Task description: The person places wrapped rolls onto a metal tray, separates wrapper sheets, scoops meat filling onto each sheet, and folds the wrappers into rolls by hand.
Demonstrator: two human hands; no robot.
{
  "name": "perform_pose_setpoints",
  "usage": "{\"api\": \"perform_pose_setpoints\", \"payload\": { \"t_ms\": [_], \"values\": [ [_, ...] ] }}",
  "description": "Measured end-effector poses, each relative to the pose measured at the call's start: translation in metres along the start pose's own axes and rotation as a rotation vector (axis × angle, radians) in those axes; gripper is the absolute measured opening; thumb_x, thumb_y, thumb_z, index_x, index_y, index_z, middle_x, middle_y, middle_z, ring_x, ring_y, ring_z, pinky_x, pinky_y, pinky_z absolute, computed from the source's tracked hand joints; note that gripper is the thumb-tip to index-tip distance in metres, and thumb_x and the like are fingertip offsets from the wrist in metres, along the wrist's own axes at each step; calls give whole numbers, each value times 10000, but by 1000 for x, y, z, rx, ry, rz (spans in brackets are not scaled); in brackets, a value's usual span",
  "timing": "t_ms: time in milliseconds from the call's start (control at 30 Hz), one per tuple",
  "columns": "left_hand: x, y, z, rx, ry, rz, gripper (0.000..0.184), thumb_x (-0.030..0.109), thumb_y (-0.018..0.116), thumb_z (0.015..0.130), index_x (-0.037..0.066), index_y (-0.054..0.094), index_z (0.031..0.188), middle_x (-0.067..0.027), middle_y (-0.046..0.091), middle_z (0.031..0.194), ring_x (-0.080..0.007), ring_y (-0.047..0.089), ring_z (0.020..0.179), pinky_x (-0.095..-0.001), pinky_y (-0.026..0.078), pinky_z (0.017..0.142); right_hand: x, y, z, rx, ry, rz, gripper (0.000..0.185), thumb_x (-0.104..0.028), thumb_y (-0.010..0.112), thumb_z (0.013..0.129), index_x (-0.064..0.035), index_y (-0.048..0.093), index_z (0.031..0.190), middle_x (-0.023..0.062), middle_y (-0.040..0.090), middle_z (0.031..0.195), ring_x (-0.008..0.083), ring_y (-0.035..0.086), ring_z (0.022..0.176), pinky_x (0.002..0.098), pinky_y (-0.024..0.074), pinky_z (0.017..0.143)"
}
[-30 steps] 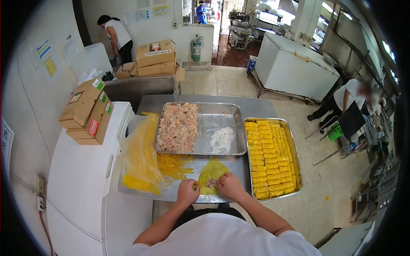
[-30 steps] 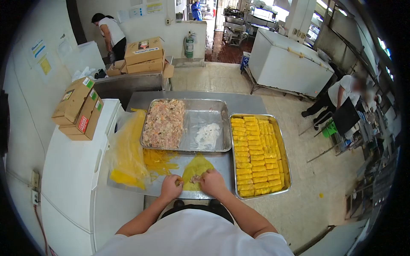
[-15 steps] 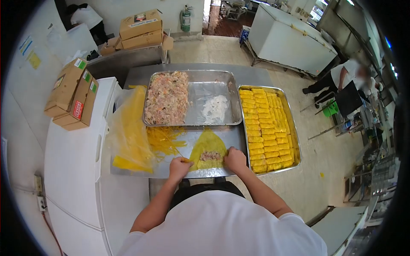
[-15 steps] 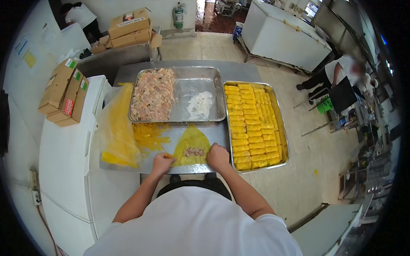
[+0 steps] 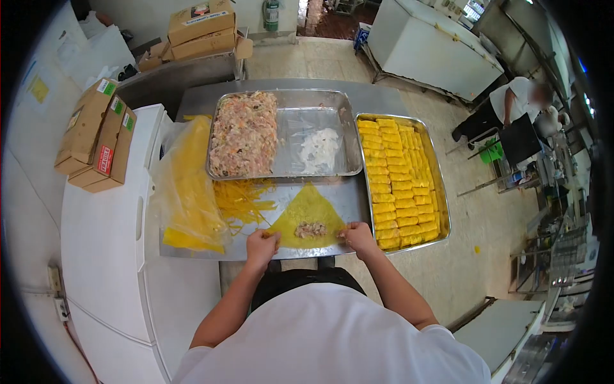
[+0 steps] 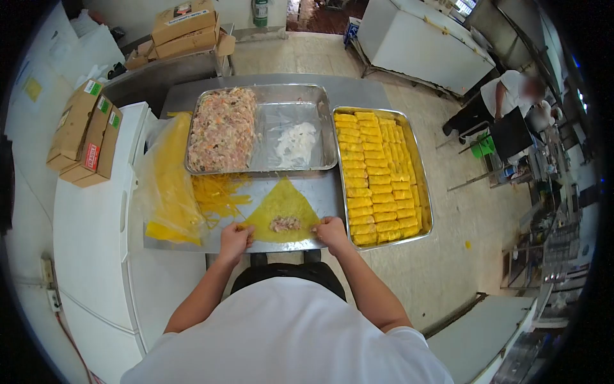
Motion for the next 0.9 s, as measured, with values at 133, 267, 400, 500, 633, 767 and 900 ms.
{"api": "perform_pose_setpoints", "payload": {
  "t_ms": [133,267,400,500,633,767,900],
  "values": [
    [-12,-3,-5,97,125,149,188,134,819,913,-20,715,938,-68,683,749,-152,633,643,-330,512,576,5,8,-15,35,-54,195,99,-14,792,820,-27,697,843,-5,593,711,100,524,627,299,414,574],
    [5,20,-25,163,451,275,221,124,824,900,-30,714,1015,-121,718,860,-218,680,760,-379,547,685,-1,21,-35,70,-189,181,125,-26,788,825,-32,664,839,-6,608,737,94,528,645,295,415,581],
    [28,70,-35,106,772,399,280,118,820,871,-1,709,1099,-180,723,1016,-324,706,954,-454,555,836,-12,36,-52,61,-236,201,116,-34,781,835,-25,668,860,-1,624,754,91,542,669,299,434,591],
    [34,92,-27,-151,863,718,351,127,799,851,7,686,1161,-180,713,1066,-389,664,1104,-499,516,980,-18,39,-61,68,-284,144,108,-35,772,845,-11,675,886,9,644,769,91,556,681,300,449,599],
    [41,84,-32,-297,997,975,545,215,828,822,-12,624,1275,-208,654,1321,-397,582,1295,-477,461,1117,-12,41,-53,87,-382,27,114,-42,747,871,15,692,951,26,679,818,93,592,721,290,490,637],
    [38,71,-31,-370,946,967,711,289,900,761,1,607,1341,-208,618,1414,-408,557,1347,-480,434,1176,-20,46,-54,124,-589,-4,157,-52,709,874,32,696,1006,130,737,936,211,686,828,347,553,738],
    [43,64,-30,-425,803,784,850,273,934,731,-5,536,1428,-223,591,1442,-415,543,1364,-474,427,1188,-34,60,-49,122,-986,-358,204,-56,691,832,35,697,1015,252,731,1051,409,694,997,472,568,876]
  ]
}}
Point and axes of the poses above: each hand's wrist, its own z-axis towards the middle knuckle, its own y-axis out of the palm, x = y × z, the point moved 2 cm from there along z, towards the middle knuckle
